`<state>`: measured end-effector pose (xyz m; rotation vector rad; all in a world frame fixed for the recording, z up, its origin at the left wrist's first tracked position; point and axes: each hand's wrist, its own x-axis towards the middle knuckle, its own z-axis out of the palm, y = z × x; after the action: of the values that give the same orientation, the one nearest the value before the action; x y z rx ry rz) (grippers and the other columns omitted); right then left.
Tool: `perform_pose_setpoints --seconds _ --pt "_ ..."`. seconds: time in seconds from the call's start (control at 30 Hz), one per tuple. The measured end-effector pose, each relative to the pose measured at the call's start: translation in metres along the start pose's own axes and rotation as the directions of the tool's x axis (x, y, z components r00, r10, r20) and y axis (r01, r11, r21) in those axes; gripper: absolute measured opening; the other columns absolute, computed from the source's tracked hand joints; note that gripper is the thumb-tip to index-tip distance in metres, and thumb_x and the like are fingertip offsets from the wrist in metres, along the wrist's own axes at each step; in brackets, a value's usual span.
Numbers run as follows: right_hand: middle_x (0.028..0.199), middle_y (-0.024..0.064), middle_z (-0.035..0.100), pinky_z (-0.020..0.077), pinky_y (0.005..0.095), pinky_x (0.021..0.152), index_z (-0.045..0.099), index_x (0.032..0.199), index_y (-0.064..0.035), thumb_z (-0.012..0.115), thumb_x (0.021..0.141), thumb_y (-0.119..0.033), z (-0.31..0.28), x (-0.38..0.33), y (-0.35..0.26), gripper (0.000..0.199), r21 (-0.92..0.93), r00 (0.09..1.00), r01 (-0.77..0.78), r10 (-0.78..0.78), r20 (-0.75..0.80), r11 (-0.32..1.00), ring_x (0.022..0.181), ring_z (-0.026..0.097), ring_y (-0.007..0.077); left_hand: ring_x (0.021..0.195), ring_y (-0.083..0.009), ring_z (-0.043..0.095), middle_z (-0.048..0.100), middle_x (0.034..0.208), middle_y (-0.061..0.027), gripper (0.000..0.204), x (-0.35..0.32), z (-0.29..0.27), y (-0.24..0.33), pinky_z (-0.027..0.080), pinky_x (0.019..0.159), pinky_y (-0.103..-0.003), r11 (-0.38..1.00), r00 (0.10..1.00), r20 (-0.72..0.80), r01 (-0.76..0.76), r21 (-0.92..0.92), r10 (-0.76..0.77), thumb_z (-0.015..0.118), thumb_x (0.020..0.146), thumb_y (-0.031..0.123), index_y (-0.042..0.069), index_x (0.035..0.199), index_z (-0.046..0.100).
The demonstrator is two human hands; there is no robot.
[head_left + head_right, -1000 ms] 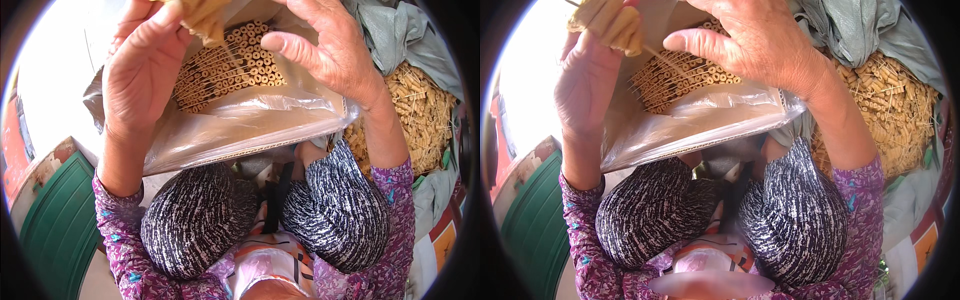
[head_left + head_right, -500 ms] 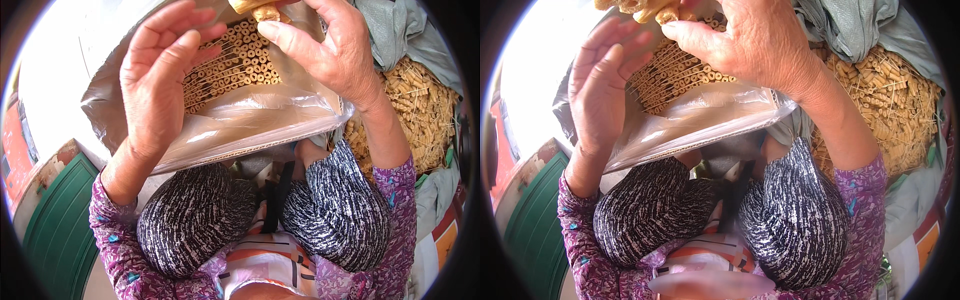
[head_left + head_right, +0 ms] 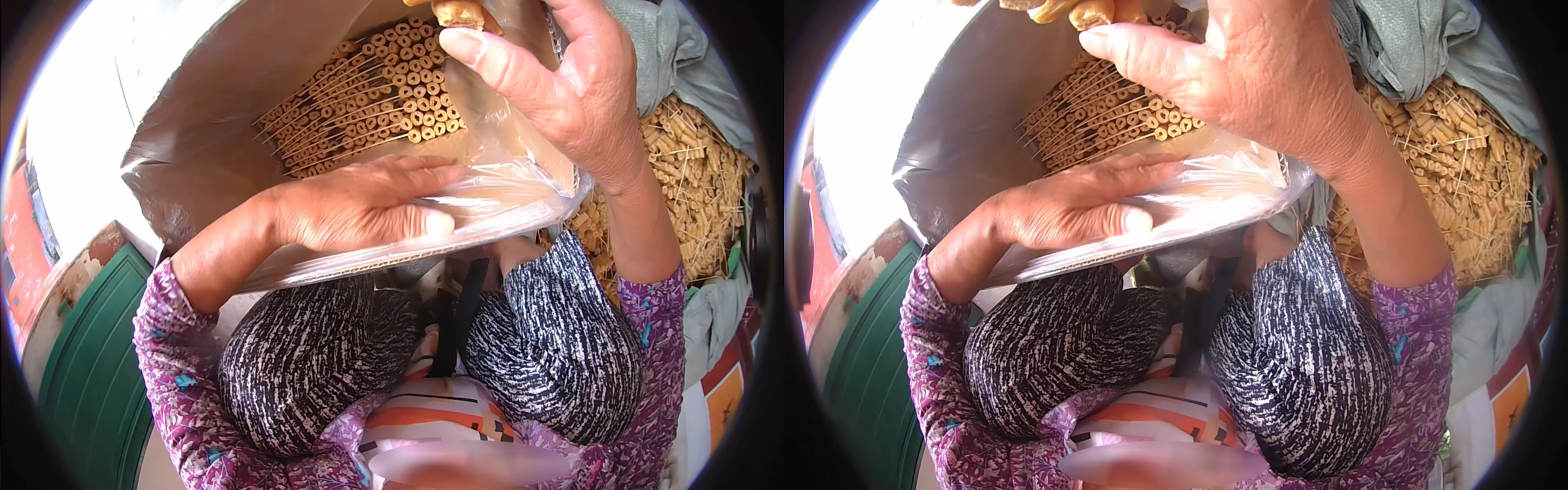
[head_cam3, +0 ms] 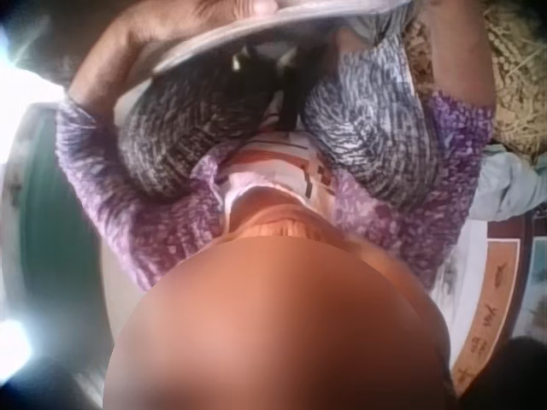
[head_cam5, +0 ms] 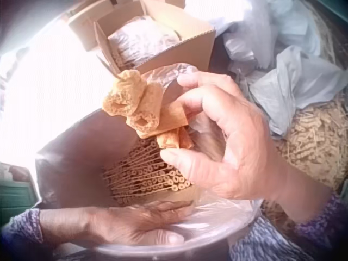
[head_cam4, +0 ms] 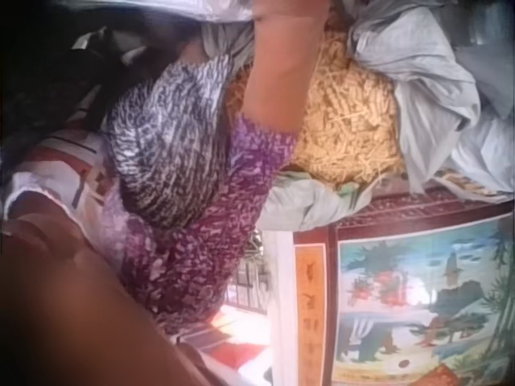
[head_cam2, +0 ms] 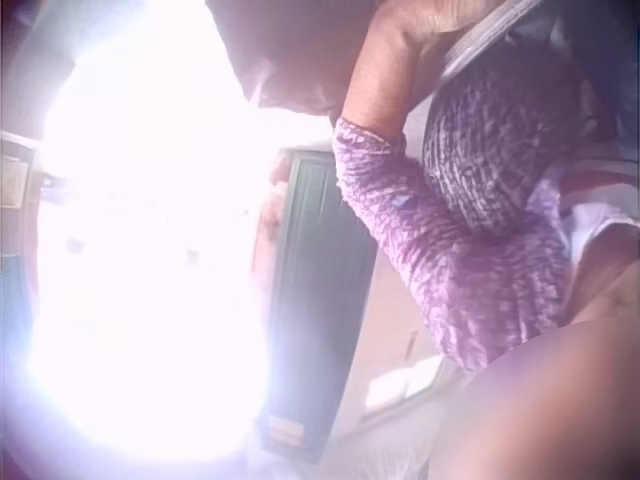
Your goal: The person assembles wooden objects by threading small cylindrical wooden pieces onto thin sticks and then arranges the completed sets inside a cardboard box.
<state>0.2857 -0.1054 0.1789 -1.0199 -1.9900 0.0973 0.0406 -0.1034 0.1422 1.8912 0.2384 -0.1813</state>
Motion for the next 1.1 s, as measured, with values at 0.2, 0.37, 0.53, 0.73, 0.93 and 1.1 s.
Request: perform_pose_setpoints --seconds 0.2,0.37,0.53,0.73,0.93,1.1 --pt "0.098 0.0183 0.063 0.0420 0.0438 0.098 0.060 0.105 -0.0007 0.075 0.076 -0.029 0.006 -0.001 0.001 0.043 0.007 0.997 0.058 -0.058 -0.041 0.998 0.119 0.052 0.0339 0.129 -0.0357 0.047 0.054 0.134 -0.0223 0.078 -0.007 -0.037 0.019 0.034 0.110 -0.042 0.820 0.973 0.197 0.208 -0.533 -0.119 0.057 0.091 0.056 -0.007 0.136 0.048" --pt "0.099 0.0158 0.063 0.0378 0.0460 0.103 0.059 0.107 -0.0008 0.075 0.076 -0.026 0.009 0.006 -0.003 0.043 -0.036 0.998 0.062 -0.062 0.008 0.997 0.121 0.049 0.0338 0.105 -0.0252 0.064 0.066 0.112 -0.0161 0.042 0.020 -0.029 -0.042 0.050 0.092 -0.037 0.809 0.834 -0.176 0.551 0.207 -0.523 0.055 0.094 0.030 0.010 0.131 0.059" --pt "0.101 0.0143 0.063 0.0356 0.0474 0.104 0.060 0.106 -0.0006 0.075 0.076 -0.026 0.007 0.007 -0.006 0.042 0.031 1.000 0.023 -0.022 -0.011 0.999 0.120 0.048 0.0338 0.101 -0.0353 0.065 0.063 0.118 -0.0175 0.047 0.030 0.013 -0.064 0.051 0.089 -0.046 0.676 0.838 -0.229 0.537 0.504 -0.496 0.051 0.093 0.022 0.016 0.140 0.046" --pt "0.098 0.0164 0.062 0.0368 0.0460 0.103 0.060 0.107 -0.0005 0.075 0.076 -0.027 -0.001 0.010 -0.004 0.043 -0.062 0.997 0.024 -0.019 0.077 0.998 0.120 0.049 0.0329 0.099 -0.0345 0.066 0.063 0.117 -0.0180 0.049 0.036 0.015 -0.066 0.052 0.088 -0.047 0.646 0.827 -0.279 0.557 0.523 -0.487 0.052 0.092 0.023 0.016 0.140 0.043" --pt "0.094 0.0166 0.061 0.0384 0.0450 0.101 0.060 0.107 -0.0002 0.076 0.076 -0.028 0.000 0.009 -0.003 0.044 -0.082 0.997 -0.011 0.017 0.076 0.997 0.121 0.048 0.0327 0.097 -0.0354 0.066 0.066 0.109 -0.0194 0.052 0.039 0.011 -0.070 0.052 0.088 -0.046 0.674 0.834 -0.246 0.546 0.498 -0.493 0.052 0.091 0.022 0.015 0.141 0.042" --pt "0.094 0.0180 0.060 0.0393 0.0447 0.099 0.061 0.106 -0.0001 0.076 0.075 -0.029 0.001 0.011 -0.008 0.045 -0.035 0.999 -0.029 0.030 0.044 0.999 0.121 0.049 0.0331 0.096 -0.0360 0.066 0.067 0.104 -0.0197 0.053 0.040 0.011 -0.080 0.052 0.088 -0.046 0.729 0.826 -0.424 0.542 0.417 -0.372 0.052 0.091 0.020 0.013 0.142 0.042"
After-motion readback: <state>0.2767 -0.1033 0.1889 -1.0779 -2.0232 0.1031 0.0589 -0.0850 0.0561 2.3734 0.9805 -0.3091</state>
